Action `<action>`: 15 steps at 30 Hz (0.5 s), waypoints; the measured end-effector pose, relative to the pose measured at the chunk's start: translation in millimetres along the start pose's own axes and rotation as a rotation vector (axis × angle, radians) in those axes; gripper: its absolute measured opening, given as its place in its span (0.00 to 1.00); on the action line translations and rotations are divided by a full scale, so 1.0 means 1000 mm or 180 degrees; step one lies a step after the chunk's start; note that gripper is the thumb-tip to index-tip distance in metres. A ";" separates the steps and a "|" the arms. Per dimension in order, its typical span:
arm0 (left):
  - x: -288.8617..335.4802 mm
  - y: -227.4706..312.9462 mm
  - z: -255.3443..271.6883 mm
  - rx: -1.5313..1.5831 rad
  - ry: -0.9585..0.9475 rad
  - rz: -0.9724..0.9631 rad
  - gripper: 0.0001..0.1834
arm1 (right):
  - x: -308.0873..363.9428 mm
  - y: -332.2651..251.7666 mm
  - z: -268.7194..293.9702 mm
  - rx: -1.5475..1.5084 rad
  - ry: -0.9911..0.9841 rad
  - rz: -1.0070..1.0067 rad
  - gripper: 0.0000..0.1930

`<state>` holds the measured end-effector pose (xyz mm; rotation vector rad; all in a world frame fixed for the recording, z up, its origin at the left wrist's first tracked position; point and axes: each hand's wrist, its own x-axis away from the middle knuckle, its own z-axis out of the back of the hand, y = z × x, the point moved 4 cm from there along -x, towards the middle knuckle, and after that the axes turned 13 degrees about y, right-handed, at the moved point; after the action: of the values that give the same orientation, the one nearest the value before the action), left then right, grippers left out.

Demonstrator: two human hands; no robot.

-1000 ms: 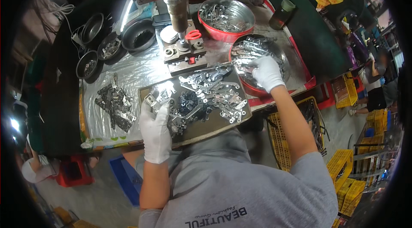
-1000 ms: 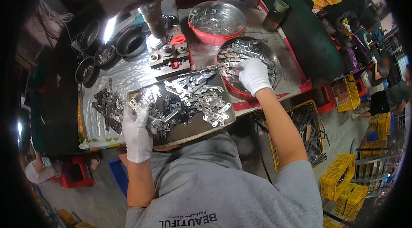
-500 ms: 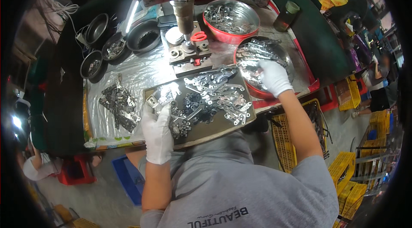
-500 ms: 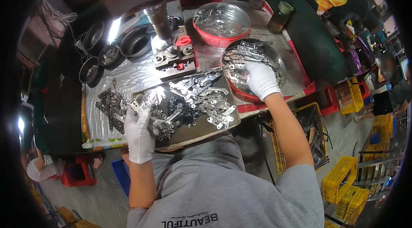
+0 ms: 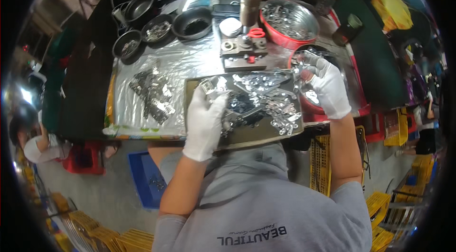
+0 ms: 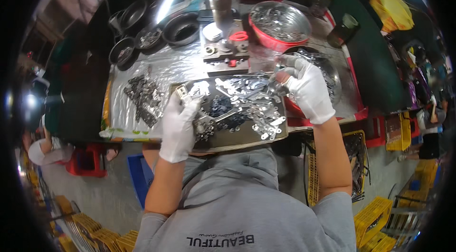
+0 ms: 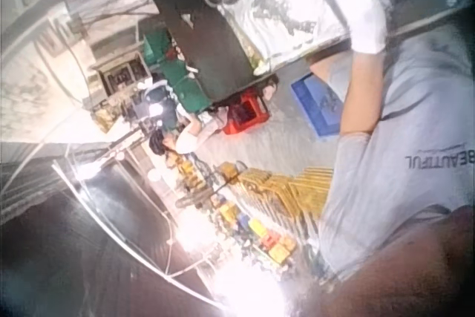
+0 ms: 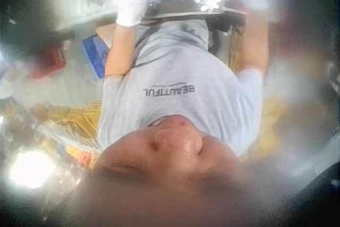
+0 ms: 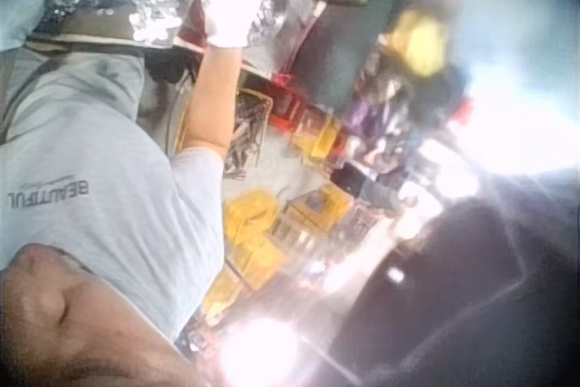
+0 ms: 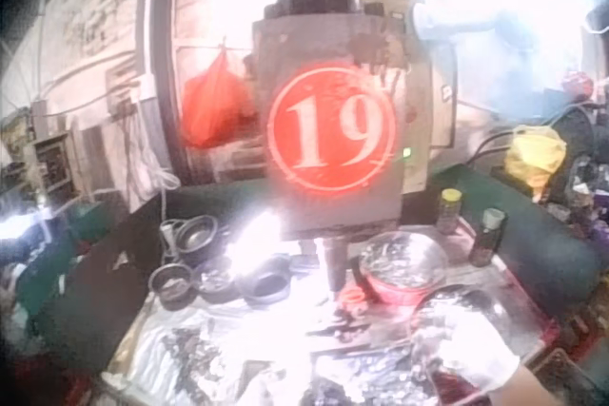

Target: The person is assembling small metal components, possibly hinges or brackets, at a workbench in a metal fabrication facility.

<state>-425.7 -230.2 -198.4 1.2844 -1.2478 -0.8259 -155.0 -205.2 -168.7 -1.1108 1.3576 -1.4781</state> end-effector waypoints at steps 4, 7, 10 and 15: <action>-0.003 -0.004 -0.002 0.0401 -0.0045 0.0021 0.17 | 0.028 -0.028 -0.056 0.0573 -0.0571 -0.0105 0.11; -0.003 -0.004 -0.005 0.0729 -0.0058 -0.0060 0.17 | 0.036 -0.022 -0.080 0.0768 -0.0777 0.0124 0.10; -0.003 -0.007 0.001 0.0601 -0.0068 -0.0095 0.16 | 0.042 -0.023 -0.099 0.1058 -0.1166 0.0598 0.10; -0.003 -0.008 0.004 0.0563 -0.0118 -0.0122 0.18 | 0.045 -0.024 -0.112 0.1562 -0.1289 0.1610 0.12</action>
<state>-428.7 -229.7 -207.5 1.4436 -1.3532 -0.7832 -275.0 -216.5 -144.8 -0.6384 0.8419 -1.0557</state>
